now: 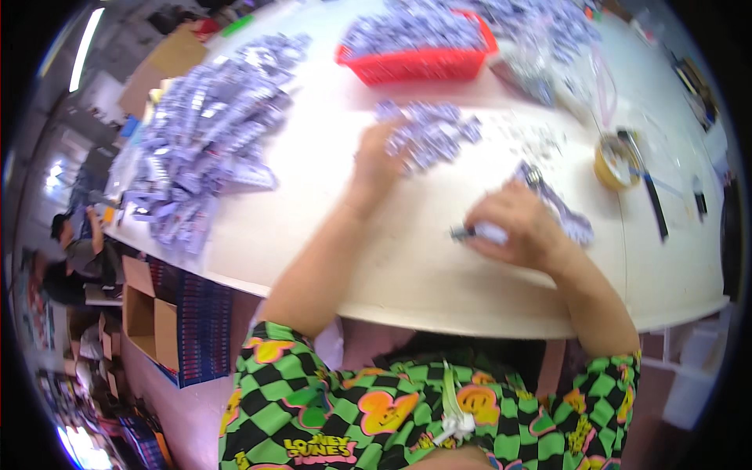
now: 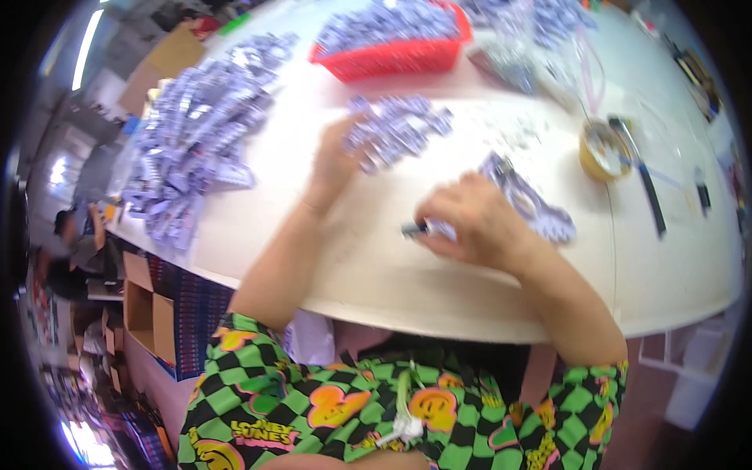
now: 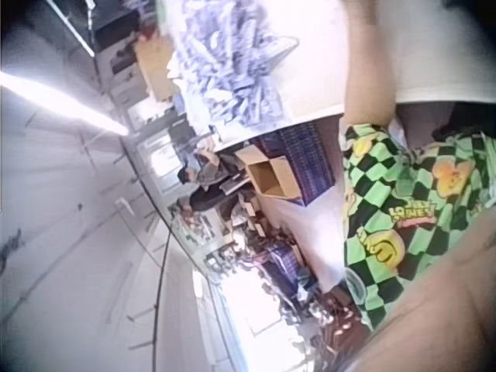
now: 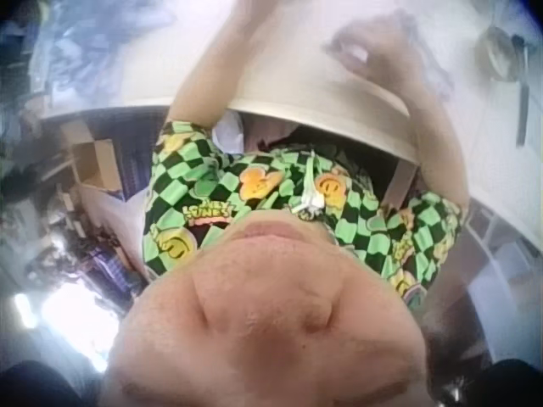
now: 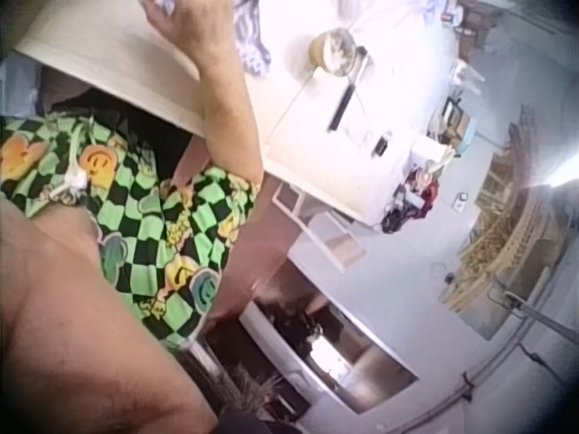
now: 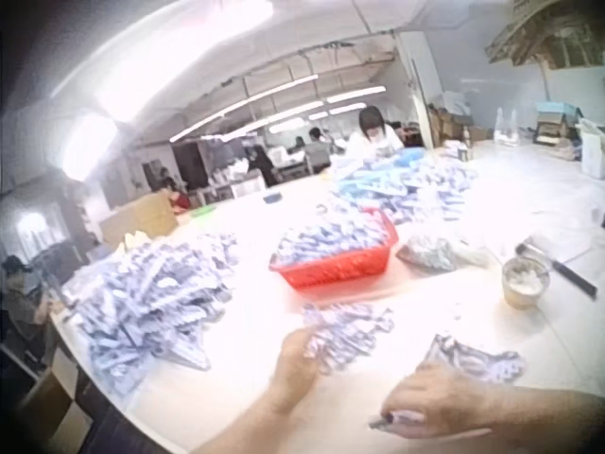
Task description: The person places assembled toy gun components into a cardboard box by hand. They then pour small plastic pieces from a bag onto the table and assemble an electric motor and wires into the toy casing parts by hand.
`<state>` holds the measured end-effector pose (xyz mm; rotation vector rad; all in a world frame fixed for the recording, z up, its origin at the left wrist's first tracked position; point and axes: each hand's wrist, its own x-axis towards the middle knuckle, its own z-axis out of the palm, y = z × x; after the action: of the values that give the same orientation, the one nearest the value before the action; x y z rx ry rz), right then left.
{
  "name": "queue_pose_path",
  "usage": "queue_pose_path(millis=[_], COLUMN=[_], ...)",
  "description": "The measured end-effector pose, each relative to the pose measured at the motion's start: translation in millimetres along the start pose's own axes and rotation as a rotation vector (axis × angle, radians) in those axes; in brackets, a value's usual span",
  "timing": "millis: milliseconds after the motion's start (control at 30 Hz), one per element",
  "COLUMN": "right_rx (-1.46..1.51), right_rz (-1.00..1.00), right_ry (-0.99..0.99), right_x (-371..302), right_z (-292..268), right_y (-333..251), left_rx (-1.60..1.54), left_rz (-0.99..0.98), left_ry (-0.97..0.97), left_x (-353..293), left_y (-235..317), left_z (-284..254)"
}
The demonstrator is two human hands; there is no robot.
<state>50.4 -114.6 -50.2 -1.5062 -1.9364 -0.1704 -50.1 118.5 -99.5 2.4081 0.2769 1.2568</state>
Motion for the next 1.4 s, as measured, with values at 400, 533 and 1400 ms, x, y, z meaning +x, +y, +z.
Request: queue_pose_path(millis=[400, 533, 1400], right_rx=[-0.195, -0.285, 0.406], right_rz=[0.085, 0.132, 0.606], right_ry=[-0.103, -0.020, 0.375], right_x=[-15.0, -14.0, -6.4], right_z=[6.9, 1.2, -16.3], right_y=[19.8, 47.4, 47.6], left_rx=[0.227, 0.204, 0.506], left_rz=[-0.008, 0.109, 0.157], left_ry=[-0.462, -0.318, -0.592], left_x=[-15.6, -7.4, 50.9], left_y=[24.9, 16.3, 20.0], left_z=[21.7, 22.1, 40.2])
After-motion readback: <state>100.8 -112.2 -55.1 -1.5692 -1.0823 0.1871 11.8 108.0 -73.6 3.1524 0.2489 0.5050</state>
